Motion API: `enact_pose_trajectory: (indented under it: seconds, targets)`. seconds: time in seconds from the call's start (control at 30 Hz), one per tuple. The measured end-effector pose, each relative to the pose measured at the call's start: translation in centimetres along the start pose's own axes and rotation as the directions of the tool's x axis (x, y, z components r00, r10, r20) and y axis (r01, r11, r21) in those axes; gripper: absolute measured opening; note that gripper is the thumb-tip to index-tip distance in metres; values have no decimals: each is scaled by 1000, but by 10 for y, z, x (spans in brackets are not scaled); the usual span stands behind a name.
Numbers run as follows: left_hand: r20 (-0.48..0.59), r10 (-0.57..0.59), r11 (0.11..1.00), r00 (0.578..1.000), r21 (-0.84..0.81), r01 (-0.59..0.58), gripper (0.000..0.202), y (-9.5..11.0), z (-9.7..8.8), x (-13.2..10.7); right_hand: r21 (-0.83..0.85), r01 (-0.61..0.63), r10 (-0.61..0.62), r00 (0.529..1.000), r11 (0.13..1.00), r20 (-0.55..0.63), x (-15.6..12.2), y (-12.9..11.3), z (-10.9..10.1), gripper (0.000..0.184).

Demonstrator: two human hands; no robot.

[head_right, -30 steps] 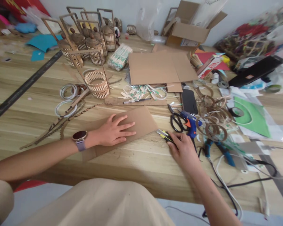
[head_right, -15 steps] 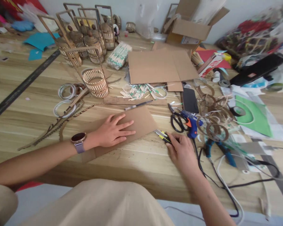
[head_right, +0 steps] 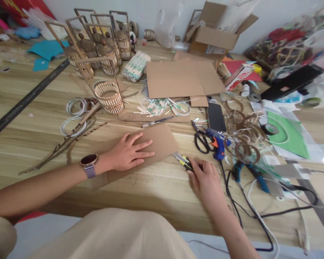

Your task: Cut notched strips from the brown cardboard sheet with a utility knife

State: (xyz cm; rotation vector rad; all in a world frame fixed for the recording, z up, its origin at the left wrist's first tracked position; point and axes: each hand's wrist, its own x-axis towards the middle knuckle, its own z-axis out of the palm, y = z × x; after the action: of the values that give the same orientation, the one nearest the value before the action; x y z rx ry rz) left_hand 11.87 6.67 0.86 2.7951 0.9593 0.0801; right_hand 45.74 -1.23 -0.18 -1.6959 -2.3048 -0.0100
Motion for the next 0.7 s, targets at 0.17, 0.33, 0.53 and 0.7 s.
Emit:
enact_pose_trajectory:
  seconds: [0.17, 0.33, 0.53, 0.7]
  targets:
    - [1, -14, 1000, 1000, 10, 14, 44, 0, 0, 0, -2, 15, -15, 1000, 1000, 0, -1, -4, -1, 45]
    - [-30, -7, 1000, 1000, 12, 7, 43, 0, 3, -1, -45, 6, -6, 1000, 999, 13, -3, -9, -2, 44]
    - [-20, -22, 1000, 1000, 8, 22, 43, 0, 2, -1, 14, 6, -6, 1000, 1000, 5, -3, -13, 1, 45]
    - [-16, -13, 1000, 1000, 11, 14, 43, 1, 1, -1, 42, -5, 4, 1000, 999, 24, -6, -17, 0, 45]
